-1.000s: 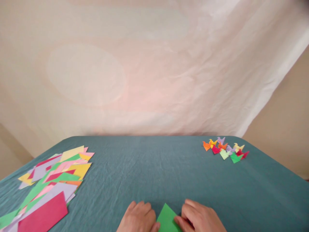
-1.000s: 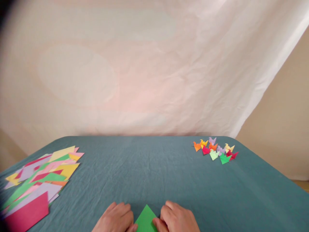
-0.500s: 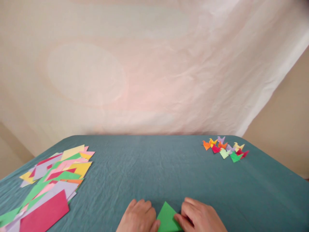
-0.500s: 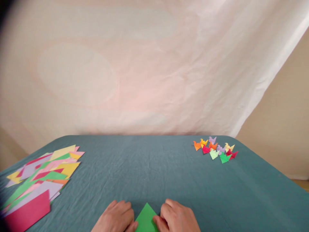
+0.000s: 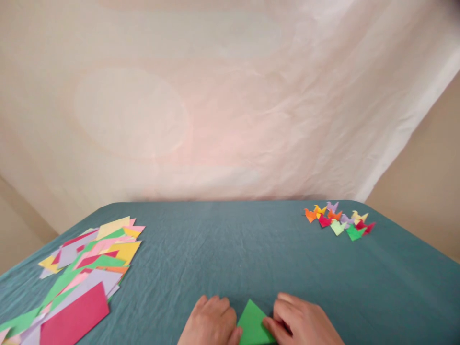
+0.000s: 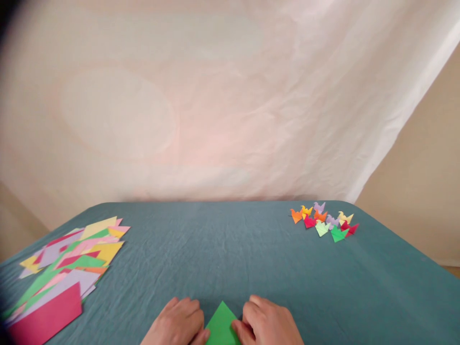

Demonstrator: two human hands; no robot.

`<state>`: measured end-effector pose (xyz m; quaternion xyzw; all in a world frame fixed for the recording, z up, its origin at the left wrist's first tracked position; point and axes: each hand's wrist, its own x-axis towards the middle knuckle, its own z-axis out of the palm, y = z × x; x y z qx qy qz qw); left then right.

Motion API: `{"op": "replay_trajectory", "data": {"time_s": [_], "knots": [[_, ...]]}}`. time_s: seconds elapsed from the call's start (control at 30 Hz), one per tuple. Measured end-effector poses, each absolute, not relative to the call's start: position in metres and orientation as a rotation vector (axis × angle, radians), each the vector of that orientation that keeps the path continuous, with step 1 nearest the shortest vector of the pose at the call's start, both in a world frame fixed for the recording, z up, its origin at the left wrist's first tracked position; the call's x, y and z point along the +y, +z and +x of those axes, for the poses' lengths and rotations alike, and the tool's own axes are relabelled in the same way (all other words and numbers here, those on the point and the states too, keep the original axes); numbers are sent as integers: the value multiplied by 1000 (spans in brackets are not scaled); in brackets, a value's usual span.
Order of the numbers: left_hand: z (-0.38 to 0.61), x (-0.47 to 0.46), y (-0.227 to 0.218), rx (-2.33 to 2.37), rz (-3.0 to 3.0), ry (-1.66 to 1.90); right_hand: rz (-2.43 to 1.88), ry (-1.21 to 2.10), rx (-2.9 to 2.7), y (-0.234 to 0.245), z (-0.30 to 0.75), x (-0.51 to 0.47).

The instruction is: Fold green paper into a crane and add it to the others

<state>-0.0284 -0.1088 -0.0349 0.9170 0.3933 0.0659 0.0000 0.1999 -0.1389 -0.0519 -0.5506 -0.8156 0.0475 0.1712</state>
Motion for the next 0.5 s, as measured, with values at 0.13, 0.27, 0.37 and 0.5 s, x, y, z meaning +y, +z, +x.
{"op": "replay_trajectory", "data": {"time_s": [0.13, 0.27, 0.37, 0.5], "knots": [[-25, -105, -24, 1001, 2896, 304, -1574, 144, -2287, -46, 199, -141], [-20, -102, -20, 676, 2990, 299, -1494, 103, -2222, -32, 197, -143], [-20, -101, -20, 663, 2991, 322, -1164, -85, -2275, -27, 188, -145], [-23, -102, -20, 664, 2909, 310, -913, -417, -2352, -33, 175, -148]]}}
